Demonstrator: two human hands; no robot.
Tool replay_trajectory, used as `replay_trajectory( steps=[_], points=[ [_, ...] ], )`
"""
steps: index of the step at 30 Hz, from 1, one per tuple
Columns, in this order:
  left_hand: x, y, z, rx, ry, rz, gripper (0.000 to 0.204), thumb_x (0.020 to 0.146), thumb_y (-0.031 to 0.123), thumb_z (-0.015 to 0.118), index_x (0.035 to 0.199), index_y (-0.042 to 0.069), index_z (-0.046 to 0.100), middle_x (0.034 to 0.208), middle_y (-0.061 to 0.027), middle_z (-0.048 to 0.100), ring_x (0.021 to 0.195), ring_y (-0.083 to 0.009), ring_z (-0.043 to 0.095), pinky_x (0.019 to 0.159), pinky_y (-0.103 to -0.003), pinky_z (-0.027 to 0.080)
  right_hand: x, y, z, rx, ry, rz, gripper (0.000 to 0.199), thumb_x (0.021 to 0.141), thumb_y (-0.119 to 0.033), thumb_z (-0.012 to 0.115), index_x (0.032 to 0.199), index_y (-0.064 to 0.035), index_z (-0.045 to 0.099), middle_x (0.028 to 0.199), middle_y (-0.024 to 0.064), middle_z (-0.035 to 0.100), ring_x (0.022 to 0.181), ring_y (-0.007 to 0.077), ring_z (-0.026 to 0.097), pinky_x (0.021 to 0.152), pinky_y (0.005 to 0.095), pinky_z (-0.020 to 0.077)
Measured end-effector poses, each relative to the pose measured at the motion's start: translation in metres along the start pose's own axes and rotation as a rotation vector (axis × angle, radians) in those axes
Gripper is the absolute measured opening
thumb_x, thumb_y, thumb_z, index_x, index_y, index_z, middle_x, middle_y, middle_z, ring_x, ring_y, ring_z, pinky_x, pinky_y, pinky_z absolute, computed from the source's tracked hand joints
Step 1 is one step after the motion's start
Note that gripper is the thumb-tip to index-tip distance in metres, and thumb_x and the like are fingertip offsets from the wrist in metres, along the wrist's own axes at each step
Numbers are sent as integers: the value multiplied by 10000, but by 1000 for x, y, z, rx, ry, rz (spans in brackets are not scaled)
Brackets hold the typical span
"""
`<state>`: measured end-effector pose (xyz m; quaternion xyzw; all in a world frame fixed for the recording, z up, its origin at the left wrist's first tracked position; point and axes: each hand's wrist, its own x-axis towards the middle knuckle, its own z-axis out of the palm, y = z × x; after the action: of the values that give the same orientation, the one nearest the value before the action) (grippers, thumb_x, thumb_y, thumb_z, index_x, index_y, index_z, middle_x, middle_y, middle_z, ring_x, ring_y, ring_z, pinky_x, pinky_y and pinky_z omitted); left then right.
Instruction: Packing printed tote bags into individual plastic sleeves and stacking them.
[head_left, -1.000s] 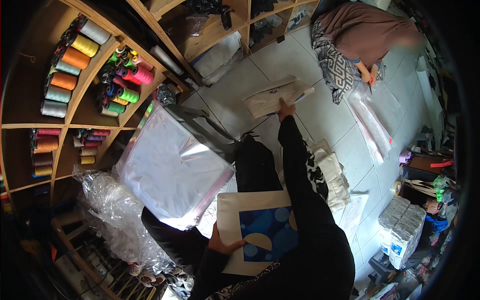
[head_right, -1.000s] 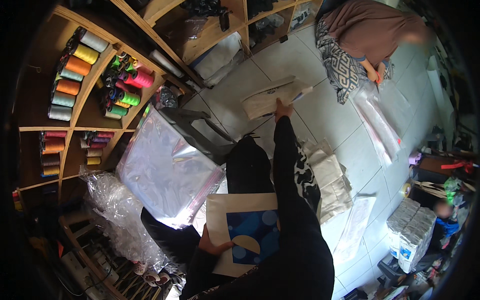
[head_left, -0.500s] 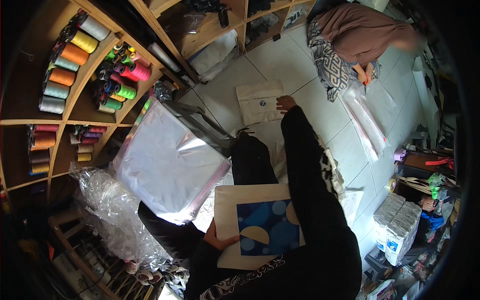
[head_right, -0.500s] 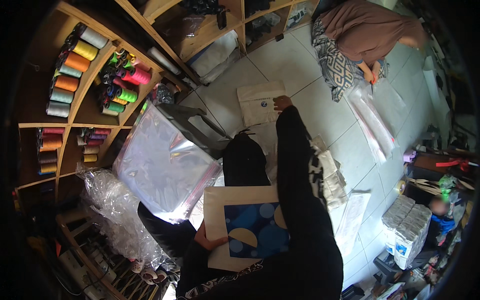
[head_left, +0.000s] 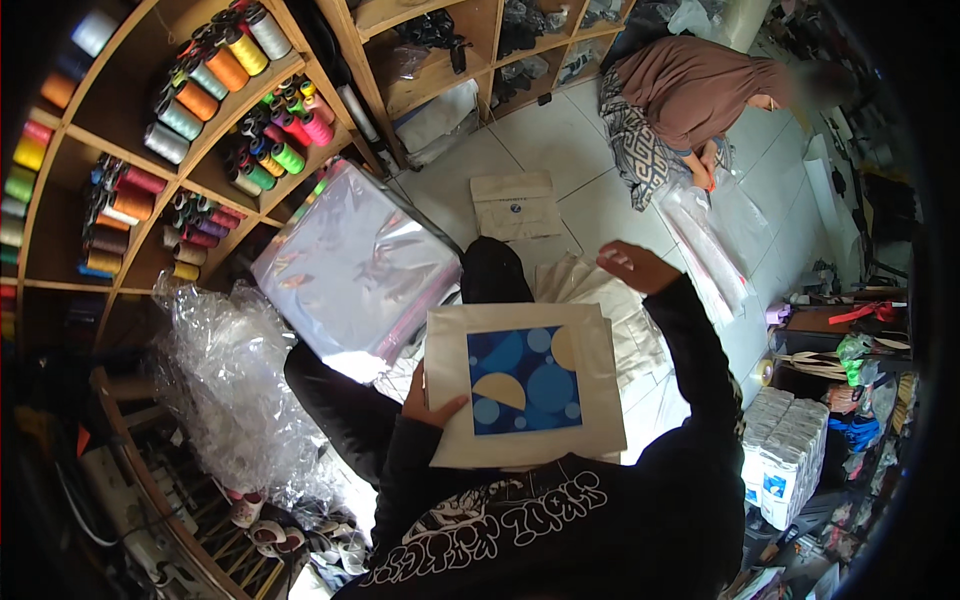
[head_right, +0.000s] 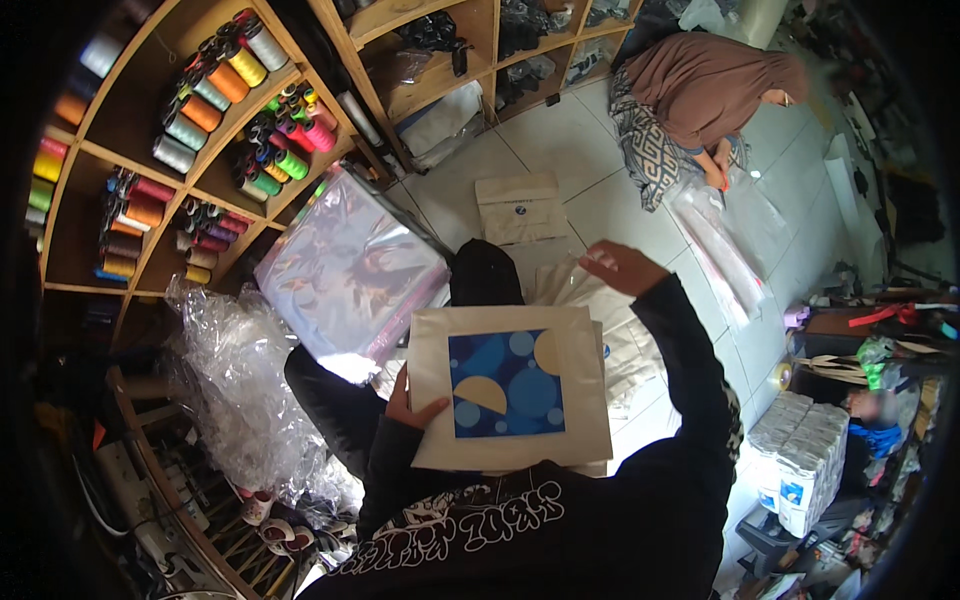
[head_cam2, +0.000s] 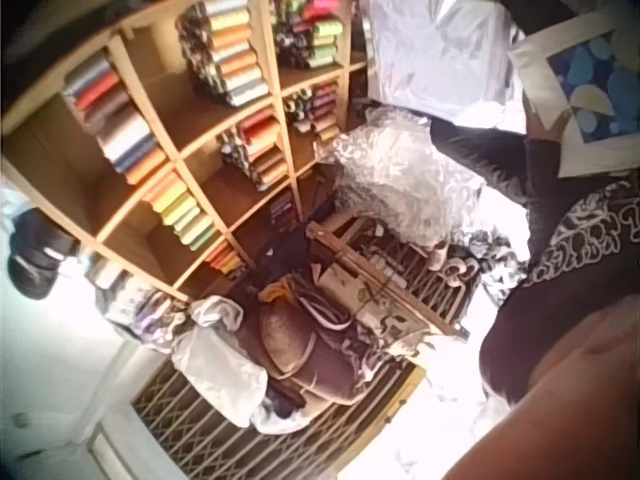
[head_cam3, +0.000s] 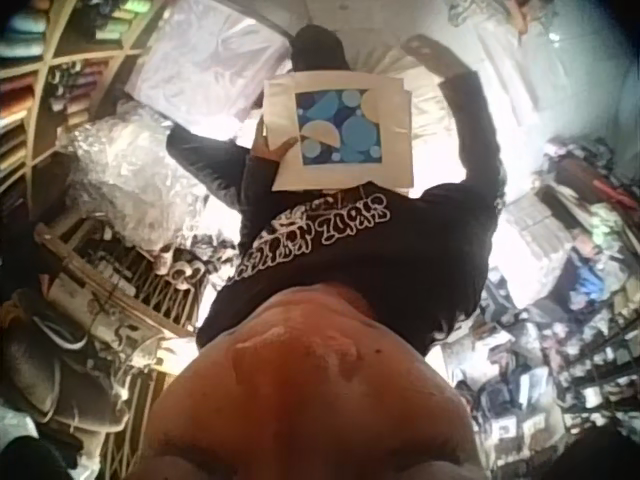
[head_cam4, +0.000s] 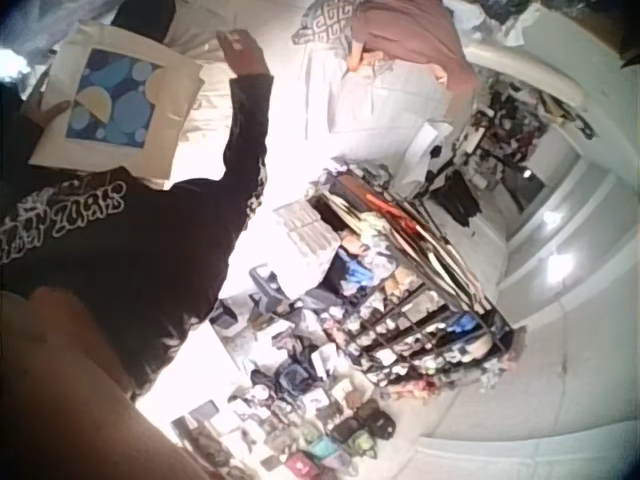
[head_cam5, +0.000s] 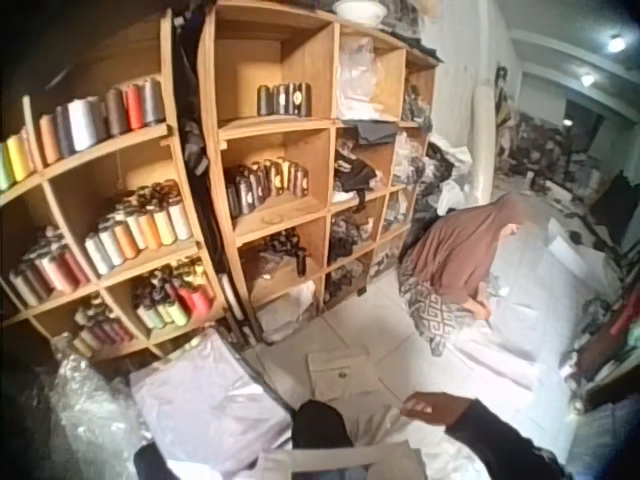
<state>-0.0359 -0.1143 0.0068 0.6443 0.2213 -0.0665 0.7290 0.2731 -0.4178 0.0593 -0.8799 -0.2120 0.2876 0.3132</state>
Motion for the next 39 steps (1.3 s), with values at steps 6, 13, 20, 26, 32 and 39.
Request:
replay_trajectory(
  steps=[6,13,20,26,32,39],
  points=[
    [-3,-23,-7,124,-5,178,746,741,106,684,1332,-1,241,1173,-154,510,1073,-210,526,903,-339,438,-81,-7,60,-43,-62,274,747,771,-491,633,1268,13,394,1104,235,556,1065,306,539,887,333,427],
    [-5,-9,2,352,130,246,742,730,176,715,1317,2,296,1176,-163,518,1070,-235,530,892,-340,437,-103,26,109,247,145,186,834,732,-460,678,1287,63,340,1184,256,498,1094,336,509,918,343,412],
    [66,18,-67,908,520,466,543,744,328,666,1234,178,486,1269,-89,477,1213,-309,412,932,-515,345,-89,9,91,-277,103,71,662,723,-398,688,1165,44,468,1121,240,523,1037,330,531,871,399,443],
    [115,21,-105,1145,572,242,441,670,340,710,1092,268,605,1276,45,488,1250,-219,357,986,-508,216,-92,-45,85,-498,136,181,773,722,-567,609,1229,-10,434,1274,292,379,1149,428,430,926,463,396],
    [127,11,-110,877,729,295,233,653,317,723,868,239,676,1115,60,594,1196,-191,406,978,-472,213,-89,-60,88,-473,167,99,728,736,-576,589,1245,-76,444,1295,269,367,1181,429,393,914,526,366],
    [136,20,-116,742,791,270,182,717,319,693,838,186,665,954,18,650,979,-209,573,875,-436,342,-62,-108,111,-490,346,-389,485,789,-414,611,1105,-52,540,1176,207,503,1086,348,496,861,475,398]
  ],
)
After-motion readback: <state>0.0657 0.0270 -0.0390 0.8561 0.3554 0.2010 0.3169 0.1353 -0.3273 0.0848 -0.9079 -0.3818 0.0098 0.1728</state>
